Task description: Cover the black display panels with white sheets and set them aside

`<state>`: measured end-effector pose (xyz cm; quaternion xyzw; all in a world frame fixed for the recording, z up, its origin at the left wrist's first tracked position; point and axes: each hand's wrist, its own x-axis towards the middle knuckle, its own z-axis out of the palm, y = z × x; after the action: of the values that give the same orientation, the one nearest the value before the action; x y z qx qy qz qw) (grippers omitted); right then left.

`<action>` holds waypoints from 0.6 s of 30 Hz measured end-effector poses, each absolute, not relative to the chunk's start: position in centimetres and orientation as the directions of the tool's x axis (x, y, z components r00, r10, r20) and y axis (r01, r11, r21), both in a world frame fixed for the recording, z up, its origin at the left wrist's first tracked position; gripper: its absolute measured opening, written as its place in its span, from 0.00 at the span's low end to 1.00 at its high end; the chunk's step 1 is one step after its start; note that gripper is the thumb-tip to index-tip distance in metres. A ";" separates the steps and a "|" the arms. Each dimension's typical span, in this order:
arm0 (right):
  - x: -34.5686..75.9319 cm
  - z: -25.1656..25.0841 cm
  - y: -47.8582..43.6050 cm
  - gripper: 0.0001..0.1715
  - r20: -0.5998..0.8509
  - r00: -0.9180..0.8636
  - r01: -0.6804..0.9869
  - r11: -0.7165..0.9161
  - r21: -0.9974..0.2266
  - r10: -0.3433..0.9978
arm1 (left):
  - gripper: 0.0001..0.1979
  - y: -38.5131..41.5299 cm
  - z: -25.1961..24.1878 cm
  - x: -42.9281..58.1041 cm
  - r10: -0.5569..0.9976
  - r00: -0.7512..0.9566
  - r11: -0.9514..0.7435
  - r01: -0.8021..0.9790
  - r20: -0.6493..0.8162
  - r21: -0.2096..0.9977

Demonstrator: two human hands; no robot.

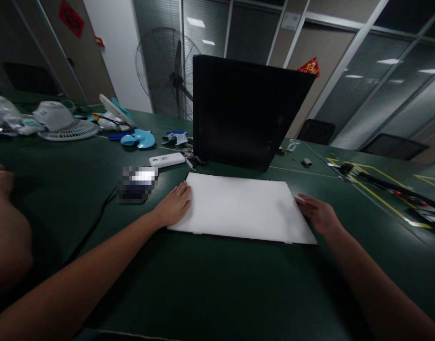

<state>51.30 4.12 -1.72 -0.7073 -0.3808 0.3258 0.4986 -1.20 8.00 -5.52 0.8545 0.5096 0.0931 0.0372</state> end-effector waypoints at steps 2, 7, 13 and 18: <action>51.7 -1.3 4.0 0.21 -0.146 0.461 -0.025 -0.151 -0.988 0.875 | 0.33 8.2 -5.7 -1.3 0.874 0.467 -0.484 0.859 0.136 0.164; 52.0 -0.7 3.1 0.37 -0.100 0.407 -0.164 -0.035 -0.986 0.908 | 0.32 8.3 -5.9 -1.7 0.873 0.465 -0.486 0.854 0.147 0.186; 52.0 -2.0 3.2 0.44 -0.021 0.434 -0.006 -0.021 -1.000 0.901 | 0.31 8.0 -5.6 -1.5 0.873 0.461 -0.486 0.850 0.159 0.202; 52.5 -3.0 4.2 0.34 -0.102 0.490 0.041 -0.140 -0.989 0.866 | 0.33 7.1 -4.4 -0.8 0.904 0.392 -0.420 0.890 0.168 0.179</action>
<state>52.46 4.16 -3.02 -0.6583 -0.3442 0.3694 0.5583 -0.84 7.06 -4.37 0.8339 0.5379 0.1201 0.0299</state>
